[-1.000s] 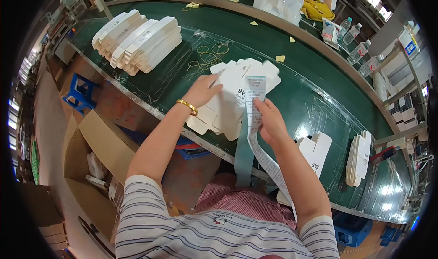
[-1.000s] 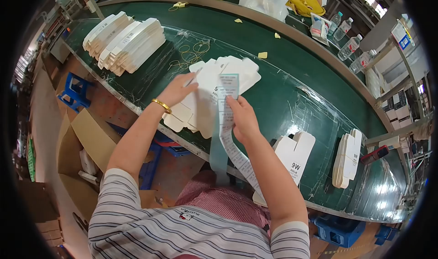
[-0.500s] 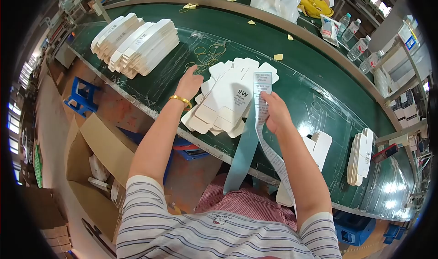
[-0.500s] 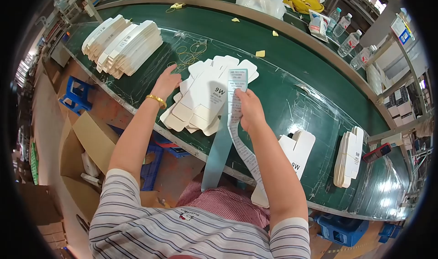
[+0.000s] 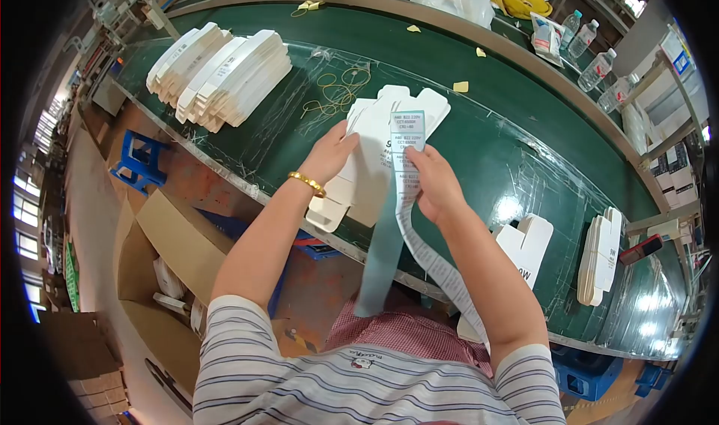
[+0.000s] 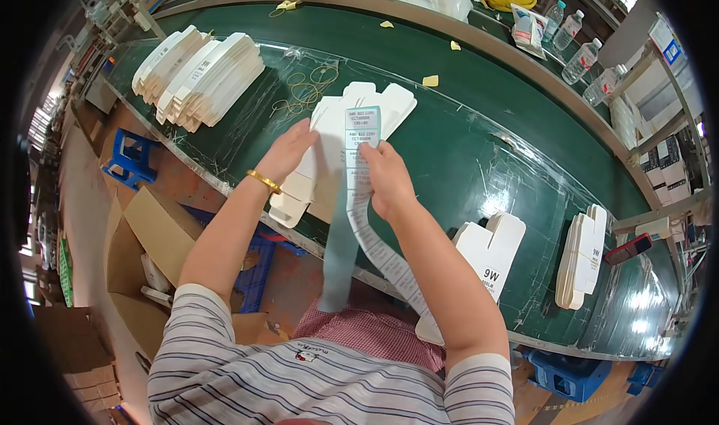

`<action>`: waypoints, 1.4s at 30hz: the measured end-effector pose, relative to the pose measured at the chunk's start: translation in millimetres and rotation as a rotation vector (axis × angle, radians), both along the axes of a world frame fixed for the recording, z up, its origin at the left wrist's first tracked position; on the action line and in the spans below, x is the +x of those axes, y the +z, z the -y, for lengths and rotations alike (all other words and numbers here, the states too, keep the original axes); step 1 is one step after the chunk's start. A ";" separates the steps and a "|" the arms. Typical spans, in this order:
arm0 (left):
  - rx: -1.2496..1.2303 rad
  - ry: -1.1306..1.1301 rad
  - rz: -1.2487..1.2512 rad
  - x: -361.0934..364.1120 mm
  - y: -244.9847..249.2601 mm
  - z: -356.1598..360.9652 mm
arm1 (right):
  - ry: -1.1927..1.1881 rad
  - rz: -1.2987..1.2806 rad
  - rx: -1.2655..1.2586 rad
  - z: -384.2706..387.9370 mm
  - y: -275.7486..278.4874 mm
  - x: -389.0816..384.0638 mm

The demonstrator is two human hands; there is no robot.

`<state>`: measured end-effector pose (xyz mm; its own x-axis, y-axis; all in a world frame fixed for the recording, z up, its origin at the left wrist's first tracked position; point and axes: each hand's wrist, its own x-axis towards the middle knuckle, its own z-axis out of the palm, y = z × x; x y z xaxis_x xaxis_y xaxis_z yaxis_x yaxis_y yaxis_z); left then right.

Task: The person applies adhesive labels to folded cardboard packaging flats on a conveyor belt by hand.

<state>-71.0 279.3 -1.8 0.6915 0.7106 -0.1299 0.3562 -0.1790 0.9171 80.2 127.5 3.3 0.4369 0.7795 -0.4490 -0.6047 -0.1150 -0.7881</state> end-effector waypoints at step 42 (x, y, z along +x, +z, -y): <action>-0.108 -0.718 0.314 45.4 67.6 335.8 | -0.512 0.886 -0.170 369.5 36.3 -67.0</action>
